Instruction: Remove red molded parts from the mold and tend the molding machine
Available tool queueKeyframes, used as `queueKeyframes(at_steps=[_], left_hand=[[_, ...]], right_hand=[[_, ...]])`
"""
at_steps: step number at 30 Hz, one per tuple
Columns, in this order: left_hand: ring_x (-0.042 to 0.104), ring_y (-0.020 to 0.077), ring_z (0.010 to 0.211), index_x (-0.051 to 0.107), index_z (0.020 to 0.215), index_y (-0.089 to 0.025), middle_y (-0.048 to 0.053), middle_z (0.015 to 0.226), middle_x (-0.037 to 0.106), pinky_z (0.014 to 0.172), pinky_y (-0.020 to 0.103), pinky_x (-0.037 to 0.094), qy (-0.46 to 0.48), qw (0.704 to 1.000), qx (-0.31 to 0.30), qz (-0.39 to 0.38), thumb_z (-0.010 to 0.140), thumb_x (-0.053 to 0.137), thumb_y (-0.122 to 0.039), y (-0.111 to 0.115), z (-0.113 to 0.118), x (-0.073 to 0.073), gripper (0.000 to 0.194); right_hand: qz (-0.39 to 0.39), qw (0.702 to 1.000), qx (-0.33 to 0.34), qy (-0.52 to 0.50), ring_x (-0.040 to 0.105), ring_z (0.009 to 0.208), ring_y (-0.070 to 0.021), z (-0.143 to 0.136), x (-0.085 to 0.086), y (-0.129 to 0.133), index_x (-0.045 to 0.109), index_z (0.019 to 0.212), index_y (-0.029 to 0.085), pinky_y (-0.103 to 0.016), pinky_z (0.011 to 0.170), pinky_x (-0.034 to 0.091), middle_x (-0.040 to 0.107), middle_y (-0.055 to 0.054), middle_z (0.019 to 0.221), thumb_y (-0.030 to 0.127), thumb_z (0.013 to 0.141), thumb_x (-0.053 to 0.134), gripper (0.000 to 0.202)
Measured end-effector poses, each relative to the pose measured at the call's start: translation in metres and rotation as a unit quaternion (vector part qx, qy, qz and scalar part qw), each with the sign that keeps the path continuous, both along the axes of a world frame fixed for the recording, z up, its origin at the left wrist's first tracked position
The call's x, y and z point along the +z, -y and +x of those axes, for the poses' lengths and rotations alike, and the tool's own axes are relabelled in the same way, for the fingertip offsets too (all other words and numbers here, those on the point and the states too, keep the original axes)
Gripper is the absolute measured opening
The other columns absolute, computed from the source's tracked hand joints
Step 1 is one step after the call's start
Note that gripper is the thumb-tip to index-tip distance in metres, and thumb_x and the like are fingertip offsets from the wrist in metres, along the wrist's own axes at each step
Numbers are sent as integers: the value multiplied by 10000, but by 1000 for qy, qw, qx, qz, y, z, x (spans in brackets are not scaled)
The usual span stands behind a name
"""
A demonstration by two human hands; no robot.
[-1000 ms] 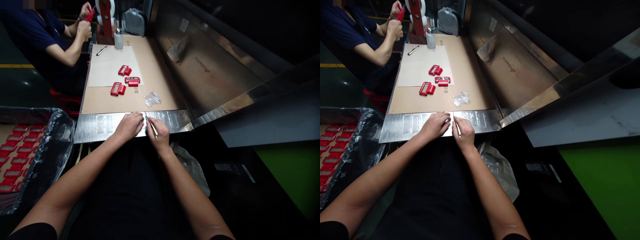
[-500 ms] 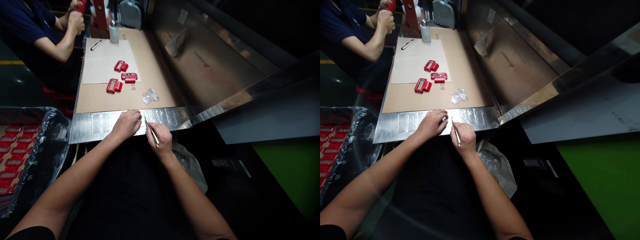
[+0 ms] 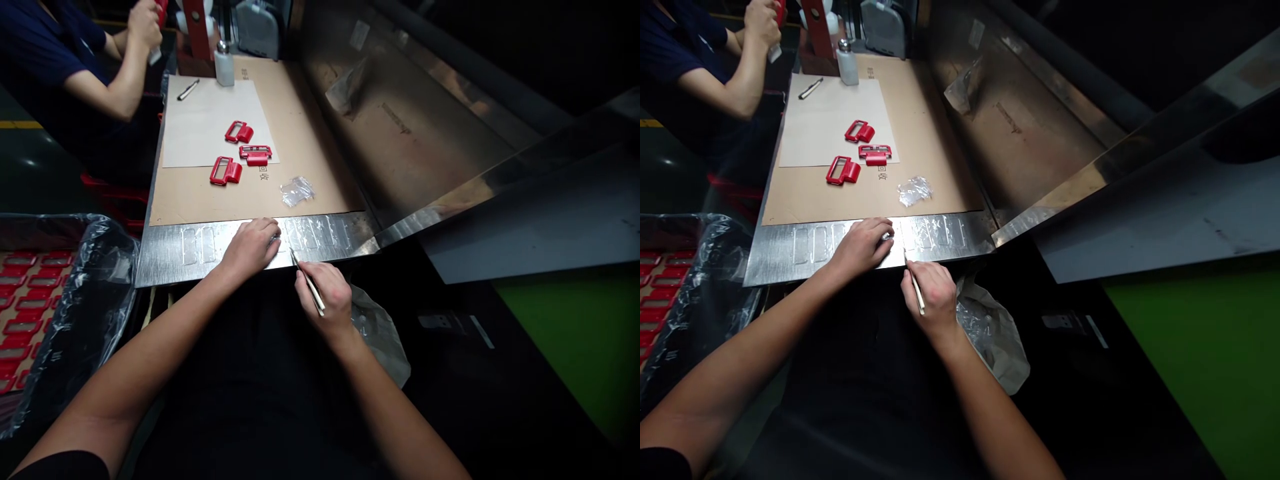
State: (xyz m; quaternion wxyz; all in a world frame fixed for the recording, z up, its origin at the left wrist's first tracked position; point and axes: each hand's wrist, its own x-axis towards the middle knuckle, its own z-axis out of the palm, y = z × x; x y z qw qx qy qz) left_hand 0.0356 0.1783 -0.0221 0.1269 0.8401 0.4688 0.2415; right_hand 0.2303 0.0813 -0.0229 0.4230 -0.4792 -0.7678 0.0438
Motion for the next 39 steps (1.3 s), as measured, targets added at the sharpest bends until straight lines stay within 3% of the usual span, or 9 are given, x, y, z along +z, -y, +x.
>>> queueKeyframes(at_steps=[8, 12, 15, 19, 25, 39], left_hand=[[623, 278, 1205, 673, 1092, -202, 78, 1279, 696, 1029, 452, 467, 4, 1000, 1, 3, 987, 547, -238, 0, 1, -1, 168], [621, 271, 1205, 685, 1129, -180, 88, 1323, 684, 1054, 432, 465, 31, 998, 31, 44, 998, 528, -231, 3, -5, 2, 210], [635, 269, 1162, 703, 1098, -187, 72, 1255, 713, 1027, 431, 477, 21, 997, 51, 60, 986, 541, -204, 8, -19, 4, 197], [619, 291, 1201, 713, 1080, -203, 78, 1278, 700, 999, 456, 486, -28, 998, 41, 46, 986, 557, -221, 14, -34, 1, 184], [591, 270, 1251, 682, 1116, -223, 71, 1305, 682, 1031, 446, 470, -18, 998, 41, 42, 1011, 526, -235, 18, -35, -4, 188], [546, 296, 1291, 633, 1106, -233, 67, 1394, 648, 1038, 492, 455, -46, 998, 51, 17, 1004, 516, -216, 18, -32, 2, 156]], right_hand=[[-16, 1000, -7, -7, 733, 932, -267, 4, 8, 24, 704, 1130, 188, -449, 835, 579, 776, -92, 1018, 111, 932, 644, 221], [-28, 999, -16, -32, 727, 921, -255, 3, 15, 25, 708, 1133, 199, -442, 839, 578, 769, -84, 1014, 114, 943, 642, 219], [-15, 998, -14, -62, 719, 954, -249, -4, 15, 13, 703, 1175, 205, -431, 868, 583, 761, -90, 1047, 118, 953, 644, 246], [7, 997, 4, -79, 718, 992, -253, -23, 4, -23, 703, 1186, 206, -422, 909, 581, 763, -100, 1076, 170, 984, 626, 219], [-6, 999, 0, -36, 713, 993, -269, -47, -13, -65, 716, 1167, 209, -427, 911, 570, 774, -101, 1074, 259, 1023, 550, 225], [-11, 1000, -4, -5, 696, 991, -256, -48, -15, -66, 701, 1158, 195, -407, 923, 552, 770, -98, 1068, 233, 1013, 565, 203]])
